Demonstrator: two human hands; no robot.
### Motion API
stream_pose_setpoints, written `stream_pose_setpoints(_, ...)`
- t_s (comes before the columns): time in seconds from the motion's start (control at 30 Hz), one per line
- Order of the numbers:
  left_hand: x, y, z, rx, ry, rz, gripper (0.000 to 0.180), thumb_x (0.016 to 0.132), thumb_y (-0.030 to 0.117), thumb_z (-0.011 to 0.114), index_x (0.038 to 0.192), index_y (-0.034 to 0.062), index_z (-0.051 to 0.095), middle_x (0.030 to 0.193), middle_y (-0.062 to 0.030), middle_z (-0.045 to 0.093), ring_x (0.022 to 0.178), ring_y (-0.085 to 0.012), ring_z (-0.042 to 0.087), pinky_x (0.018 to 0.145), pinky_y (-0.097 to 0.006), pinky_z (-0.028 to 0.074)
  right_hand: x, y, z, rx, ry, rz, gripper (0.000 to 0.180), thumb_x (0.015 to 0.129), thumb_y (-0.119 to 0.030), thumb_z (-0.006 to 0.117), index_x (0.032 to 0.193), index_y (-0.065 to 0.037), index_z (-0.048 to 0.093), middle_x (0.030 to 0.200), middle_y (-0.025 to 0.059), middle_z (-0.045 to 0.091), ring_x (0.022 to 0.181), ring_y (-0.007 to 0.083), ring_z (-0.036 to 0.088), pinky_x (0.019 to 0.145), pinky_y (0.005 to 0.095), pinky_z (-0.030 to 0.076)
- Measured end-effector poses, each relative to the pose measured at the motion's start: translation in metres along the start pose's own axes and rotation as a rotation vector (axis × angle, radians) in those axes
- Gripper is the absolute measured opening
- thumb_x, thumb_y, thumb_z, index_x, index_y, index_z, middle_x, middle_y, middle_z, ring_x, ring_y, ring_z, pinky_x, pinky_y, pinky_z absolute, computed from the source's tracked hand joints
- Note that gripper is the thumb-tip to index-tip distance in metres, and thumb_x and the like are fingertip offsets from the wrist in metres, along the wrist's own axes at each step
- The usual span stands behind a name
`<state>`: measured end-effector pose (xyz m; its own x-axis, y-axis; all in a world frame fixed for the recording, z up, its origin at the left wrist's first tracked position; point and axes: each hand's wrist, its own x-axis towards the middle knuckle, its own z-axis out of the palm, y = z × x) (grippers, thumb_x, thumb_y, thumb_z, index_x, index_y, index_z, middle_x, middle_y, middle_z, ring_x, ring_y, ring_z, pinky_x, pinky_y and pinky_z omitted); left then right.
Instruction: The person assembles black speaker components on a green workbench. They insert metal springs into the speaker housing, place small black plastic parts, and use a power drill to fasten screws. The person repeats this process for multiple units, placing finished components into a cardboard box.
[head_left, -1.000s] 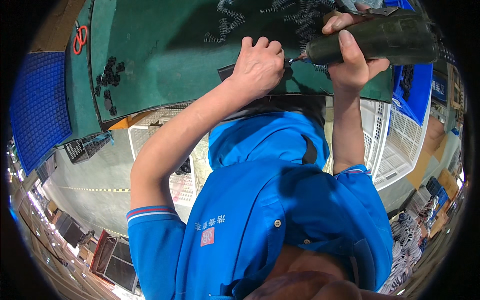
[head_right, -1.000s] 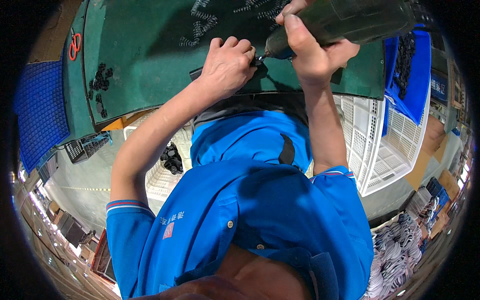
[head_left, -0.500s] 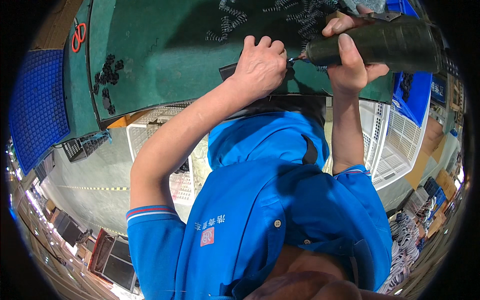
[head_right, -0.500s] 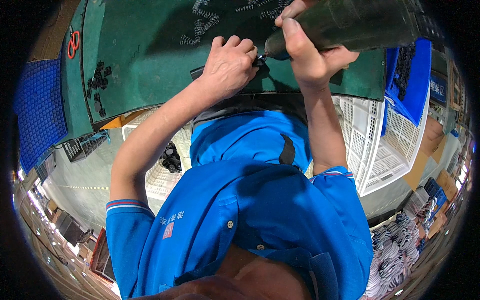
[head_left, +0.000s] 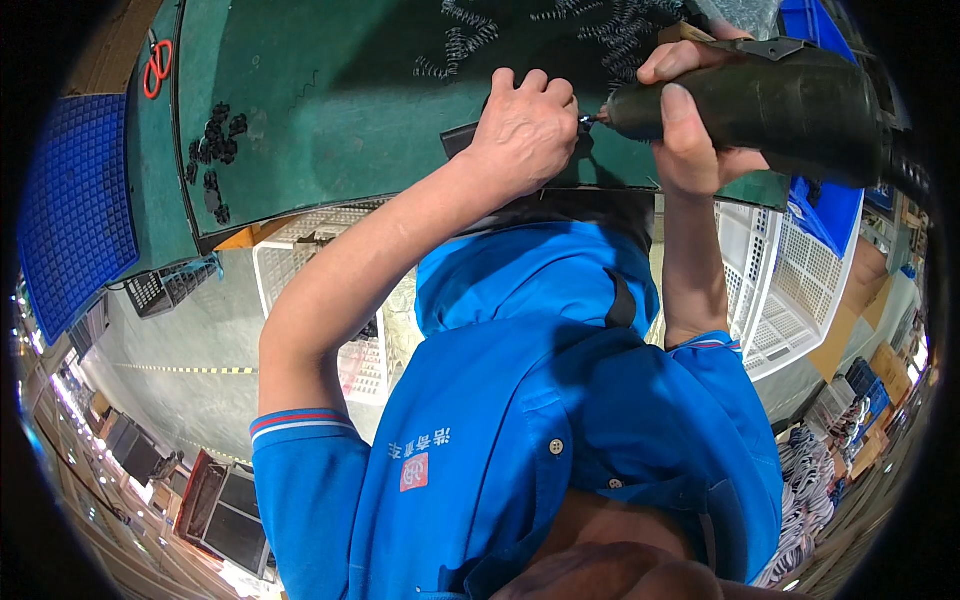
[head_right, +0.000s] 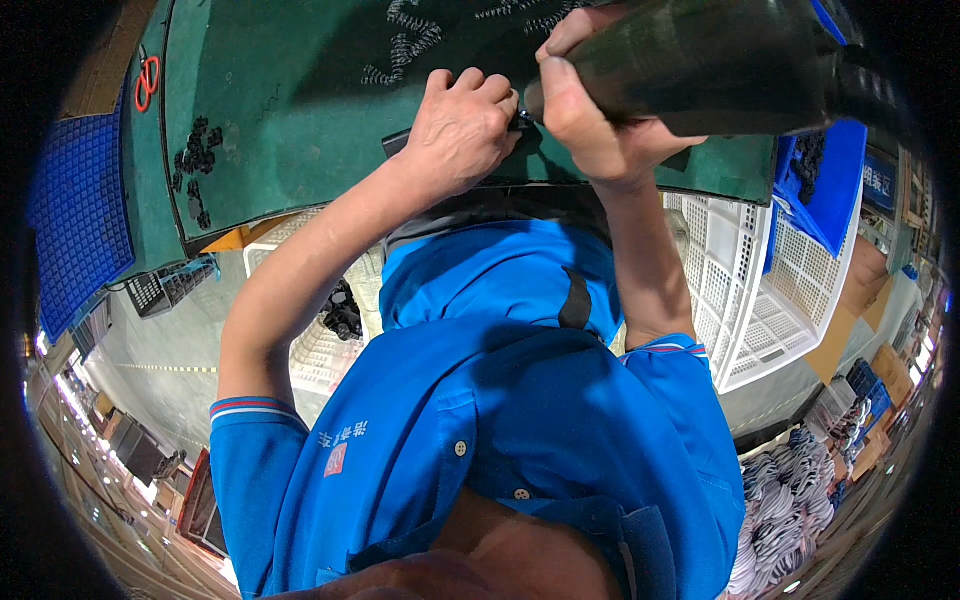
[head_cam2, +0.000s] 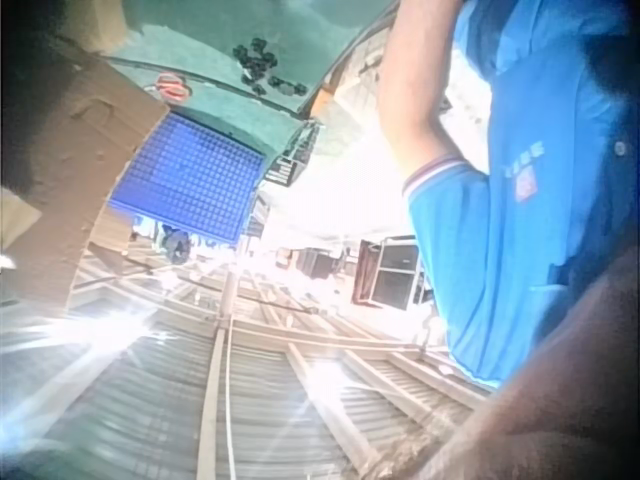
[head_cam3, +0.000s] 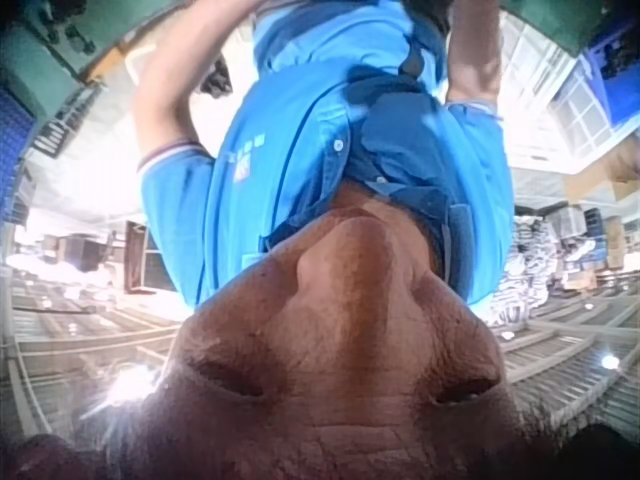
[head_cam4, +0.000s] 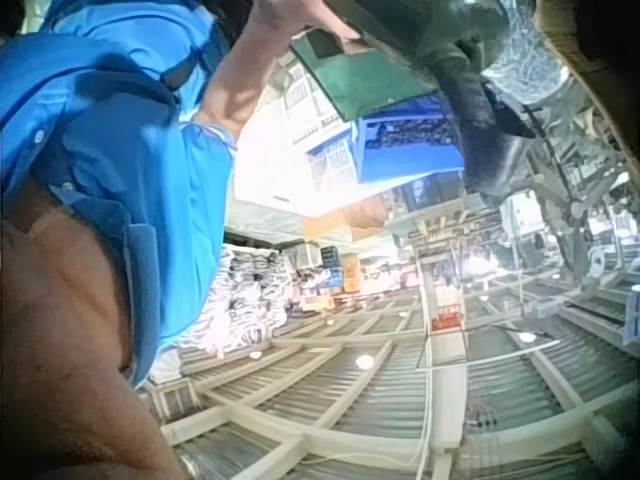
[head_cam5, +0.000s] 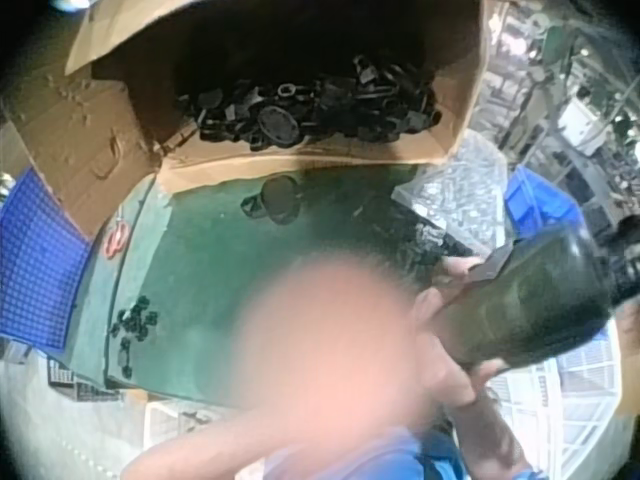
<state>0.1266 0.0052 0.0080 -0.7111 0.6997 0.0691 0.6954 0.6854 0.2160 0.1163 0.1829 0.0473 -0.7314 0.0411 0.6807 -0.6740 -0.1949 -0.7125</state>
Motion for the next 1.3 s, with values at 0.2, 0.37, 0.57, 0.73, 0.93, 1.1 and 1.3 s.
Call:
stream_pose_setpoints(0.2, 0.000, -0.001, 0.003, -0.017, 0.039, -0.006, 0.019, 0.077, 0.024, 0.068, 0.086, 0.0080, 0.066, 0.086, -0.0039, 0.057, 0.088, -0.0228, 0.056, 0.074, -0.040, 0.038, -0.001, 0.000, 0.006, -0.028, -0.093, 0.010, 0.056, 0.075, 0.005, 0.057, 0.129, 0.009, 0.043, 0.089, 0.0146, 0.059, 0.081, 0.0237, 0.060, 0.077, 0.0370, 0.052)
stream_pose_setpoints(0.37, -0.001, 0.000, 0.002, -0.020, 0.009, -0.009, 0.018, 0.077, 0.023, 0.067, 0.088, 0.0084, 0.065, 0.086, -0.0040, 0.058, 0.088, -0.0234, 0.056, 0.074, -0.041, 0.038, -0.009, 0.005, 0.013, 0.018, -0.098, 0.079, 0.053, 0.075, 0.007, 0.054, 0.128, 0.007, 0.044, 0.091, 0.0128, 0.057, 0.083, 0.0226, 0.058, 0.078, 0.0371, 0.050)
stream_pose_setpoints(0.57, -0.001, 0.001, -0.002, -0.007, -0.010, -0.007, 0.023, 0.077, 0.027, 0.071, 0.089, 0.0083, 0.066, 0.092, -0.0040, 0.058, 0.091, -0.0240, 0.056, 0.076, -0.041, 0.039, 0.006, -0.013, 0.011, 0.037, -0.153, 0.313, 0.066, 0.074, -0.004, 0.058, 0.136, 0.009, 0.039, 0.090, 0.0128, 0.056, 0.083, 0.0227, 0.057, 0.080, 0.0368, 0.049)
stream_pose_setpoints(0.73, -0.007, 0.002, -0.001, -0.036, 0.006, -0.018, 0.026, 0.074, 0.028, 0.074, 0.090, 0.0088, 0.066, 0.093, -0.0036, 0.058, 0.094, -0.0241, 0.056, 0.077, -0.041, 0.040, 0.033, -0.097, -0.033, -0.136, 0.316, 0.270, 0.053, 0.080, -0.013, 0.056, 0.127, 0.009, 0.047, 0.088, 0.0171, 0.058, 0.084, 0.0272, 0.058, 0.078, 0.0365, 0.048)
stream_pose_setpoints(0.93, -0.013, -0.001, -0.028, -0.040, 0.142, 0.022, 0.019, 0.073, 0.022, 0.072, 0.079, 0.0056, 0.067, 0.086, -0.0088, 0.059, 0.088, -0.0263, 0.058, 0.081, -0.045, 0.039, -0.037, -0.063, -0.199, -1.544, 0.163, 0.876, 0.042, 0.077, -0.030, 0.078, 0.107, -0.003, 0.068, 0.088, 0.0119, 0.069, 0.082, 0.0272, 0.066, 0.076, 0.0365, 0.050)
stream_pose_setpoints(1.1, -0.112, -0.015, -0.098, 0.037, -0.023, -0.337, 0.021, 0.071, 0.019, 0.070, 0.081, 0.0043, 0.059, 0.083, -0.0134, 0.056, 0.082, -0.0320, 0.058, 0.076, -0.045, 0.043, -0.022, -0.084, -0.181, -1.750, 0.117, 0.431, 0.041, 0.085, -0.030, 0.069, 0.119, -0.007, 0.066, 0.113, 0.0143, 0.066, 0.103, 0.0328, 0.064, 0.087, 0.0401, 0.050)
stream_pose_setpoints(1.3, -0.250, -0.052, -0.111, 0.191, -0.993, -0.712, 0.036, 0.077, 0.040, 0.073, 0.089, 0.0065, 0.072, 0.103, -0.0200, 0.068, 0.092, -0.0343, 0.068, 0.080, -0.049, 0.051, 0.016, -0.068, -0.066, -1.109, -0.230, 0.566, 0.027, 0.085, -0.022, 0.068, 0.108, -0.007, 0.068, 0.102, 0.0111, 0.067, 0.088, 0.0270, 0.067, 0.076, 0.0337, 0.052)
